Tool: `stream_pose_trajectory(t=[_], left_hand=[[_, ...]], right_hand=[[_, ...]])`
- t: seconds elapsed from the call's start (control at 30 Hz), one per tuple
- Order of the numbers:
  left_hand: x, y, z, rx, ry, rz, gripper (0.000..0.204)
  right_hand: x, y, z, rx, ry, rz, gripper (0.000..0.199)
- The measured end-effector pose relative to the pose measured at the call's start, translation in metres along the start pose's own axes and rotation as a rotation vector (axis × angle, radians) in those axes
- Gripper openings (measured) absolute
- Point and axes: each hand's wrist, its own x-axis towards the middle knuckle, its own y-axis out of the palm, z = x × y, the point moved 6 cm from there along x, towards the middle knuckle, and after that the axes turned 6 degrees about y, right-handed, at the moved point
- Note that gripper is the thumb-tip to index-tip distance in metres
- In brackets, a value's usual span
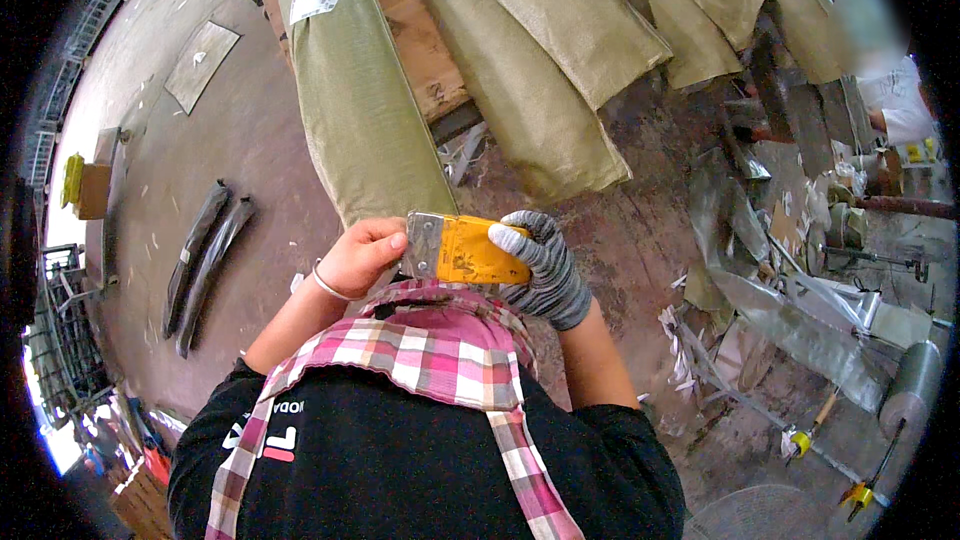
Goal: The person tapes the ends of long wrapped bundles using a handheld tape dispenser, then moves the finished bundles onto a stack.
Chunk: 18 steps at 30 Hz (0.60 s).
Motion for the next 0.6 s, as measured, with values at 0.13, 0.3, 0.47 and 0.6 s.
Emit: stream_pose_trajectory(t=[0.13,0.3,0.47,0.6], left_hand=[[-0.012,0.022,0.004,-0.562,-0.043,-0.123,0.039],[-0.043,-0.027,-0.027,0.255,0.111,-0.477,0.026],[-0.085,-0.113,-0.014,0.651,-0.080,-0.688,0.034],[-0.050,-0.131,0.057,1.086,-0.241,-0.619,0.031]], right_hand=[[0.010,0.007,0.009,0.025,0.024,0.053,0.054],[0.030,0.011,0.003,-0.428,-0.007,0.297,0.053],[0.065,-0.028,-0.084,-0.642,0.084,0.176,0.051],[0.045,0.019,-0.146,-0.791,0.067,0.060,0.046]])
